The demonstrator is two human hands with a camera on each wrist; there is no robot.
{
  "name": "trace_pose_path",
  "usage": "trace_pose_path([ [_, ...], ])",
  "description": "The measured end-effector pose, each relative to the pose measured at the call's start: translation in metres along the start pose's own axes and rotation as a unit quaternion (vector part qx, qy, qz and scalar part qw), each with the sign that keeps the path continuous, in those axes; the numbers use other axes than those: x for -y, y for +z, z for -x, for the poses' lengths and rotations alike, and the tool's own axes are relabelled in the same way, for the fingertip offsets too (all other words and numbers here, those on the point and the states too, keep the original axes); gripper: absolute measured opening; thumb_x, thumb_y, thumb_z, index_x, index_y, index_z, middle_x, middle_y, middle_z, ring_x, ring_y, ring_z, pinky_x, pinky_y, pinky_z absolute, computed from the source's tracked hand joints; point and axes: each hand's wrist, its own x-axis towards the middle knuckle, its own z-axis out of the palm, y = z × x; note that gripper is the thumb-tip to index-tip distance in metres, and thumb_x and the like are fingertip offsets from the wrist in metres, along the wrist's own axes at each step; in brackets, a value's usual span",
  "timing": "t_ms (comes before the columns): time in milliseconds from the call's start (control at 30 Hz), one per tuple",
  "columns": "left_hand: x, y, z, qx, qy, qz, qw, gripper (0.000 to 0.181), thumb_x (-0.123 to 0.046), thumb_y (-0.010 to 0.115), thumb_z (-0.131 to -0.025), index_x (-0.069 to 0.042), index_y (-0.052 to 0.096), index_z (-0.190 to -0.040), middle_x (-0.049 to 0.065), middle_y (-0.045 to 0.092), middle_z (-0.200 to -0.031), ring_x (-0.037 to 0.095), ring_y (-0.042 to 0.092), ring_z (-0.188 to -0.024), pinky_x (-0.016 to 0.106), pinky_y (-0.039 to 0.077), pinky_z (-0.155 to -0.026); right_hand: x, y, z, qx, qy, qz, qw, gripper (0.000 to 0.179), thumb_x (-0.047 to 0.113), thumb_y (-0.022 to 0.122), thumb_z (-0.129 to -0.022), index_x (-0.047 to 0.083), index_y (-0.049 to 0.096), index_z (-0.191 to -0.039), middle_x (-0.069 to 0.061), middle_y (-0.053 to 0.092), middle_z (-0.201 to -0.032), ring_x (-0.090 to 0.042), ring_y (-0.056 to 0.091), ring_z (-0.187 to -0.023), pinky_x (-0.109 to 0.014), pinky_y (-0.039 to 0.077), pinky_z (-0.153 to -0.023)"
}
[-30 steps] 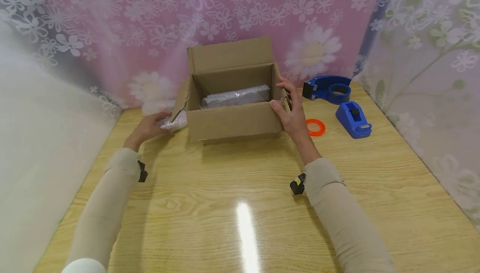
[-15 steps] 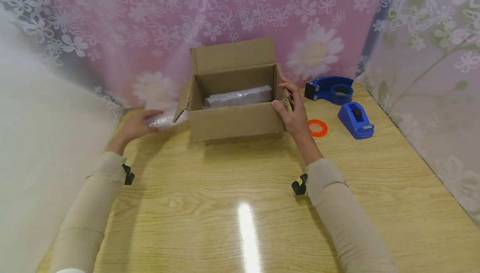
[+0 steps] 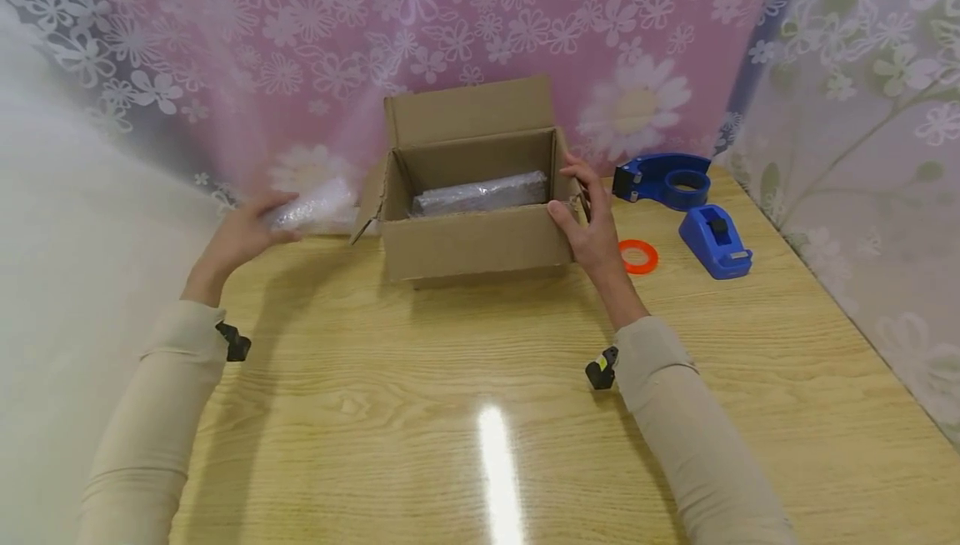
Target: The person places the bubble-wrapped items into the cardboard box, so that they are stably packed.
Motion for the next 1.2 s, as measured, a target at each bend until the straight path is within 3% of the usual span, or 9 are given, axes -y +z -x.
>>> trace_pose_path([
  [300, -0.037, -0.008, -0.007, -0.022, 0.044, 0.029, 0.9984, 0.074, -0.029, 0.084, -0.091, -0.023, 0.05, -0.156, 0.009, 0.045, -0.161, 0.038, 0.043, -0.144, 0.062, 0.032, -0.118, -0.002, 0.001, 0.0, 0.001, -0.004, -0.007, 1.0, 0.048, 0.005, 0.06, -0.098, -0.007, 0.045, -0.142, -0.014, 0.034, -0.166, -0.024, 0.024, -0.157, -0.059, 0.008, -0.127],
  [500, -0.067, -0.01, -0.011, -0.03, 0.068, 0.03, 0.9968, 0.076, -0.037, 0.083, -0.09, -0.024, 0.049, -0.157, 0.002, 0.045, -0.162, 0.03, 0.04, -0.148, 0.057, 0.03, -0.121, -0.027, -0.003, -0.003, -0.004, -0.007, -0.004, 1.0, 0.049, 0.009, 0.063, -0.099, 0.0, 0.048, -0.144, -0.005, 0.036, -0.166, -0.021, 0.024, -0.156, -0.058, 0.009, -0.127],
  [633, -0.091, -0.008, -0.011, -0.034, 0.066, 0.033, 0.9967, 0.075, -0.044, 0.083, -0.088, -0.032, 0.051, -0.155, -0.001, 0.048, -0.159, 0.028, 0.046, -0.143, 0.056, 0.036, -0.117, -0.013, -0.002, -0.002, -0.002, -0.011, -0.005, 0.9999, 0.048, 0.006, 0.062, -0.099, -0.005, 0.046, -0.143, -0.011, 0.035, -0.166, -0.022, 0.025, -0.156, -0.058, 0.009, -0.127],
  [767, -0.112, -0.004, -0.013, -0.024, 0.076, 0.051, 0.9956, 0.076, -0.044, 0.085, -0.086, -0.031, 0.053, -0.153, 0.001, 0.051, -0.157, 0.027, 0.047, -0.142, 0.054, 0.037, -0.116, 0.0, 0.0, 0.0, 0.001, -0.013, -0.001, 0.9999, 0.048, 0.003, 0.06, -0.098, -0.009, 0.045, -0.142, -0.016, 0.034, -0.165, -0.024, 0.025, -0.156, -0.06, 0.01, -0.126],
  [967, -0.135, 0.009, -0.022, -0.013, 0.115, 0.051, 0.992, 0.072, -0.032, 0.087, -0.087, -0.026, 0.056, -0.152, 0.001, 0.054, -0.155, 0.026, 0.051, -0.139, 0.049, 0.04, -0.115, -0.001, 0.0, 0.0, 0.0, -0.009, 0.0, 1.0, 0.048, 0.005, 0.061, -0.098, -0.007, 0.045, -0.142, -0.013, 0.035, -0.165, -0.023, 0.026, -0.156, -0.059, 0.01, -0.127],
  [1200, -0.157, 0.029, -0.032, 0.002, 0.161, 0.066, 0.9847, 0.083, -0.034, 0.087, -0.087, -0.024, 0.046, -0.158, 0.002, 0.057, -0.152, 0.023, 0.05, -0.142, 0.045, 0.042, -0.114, -0.002, 0.0, 0.0, -0.002, -0.013, -0.005, 0.9999, 0.048, 0.005, 0.061, -0.098, -0.008, 0.045, -0.141, -0.014, 0.035, -0.165, -0.023, 0.026, -0.156, -0.059, 0.01, -0.126],
])
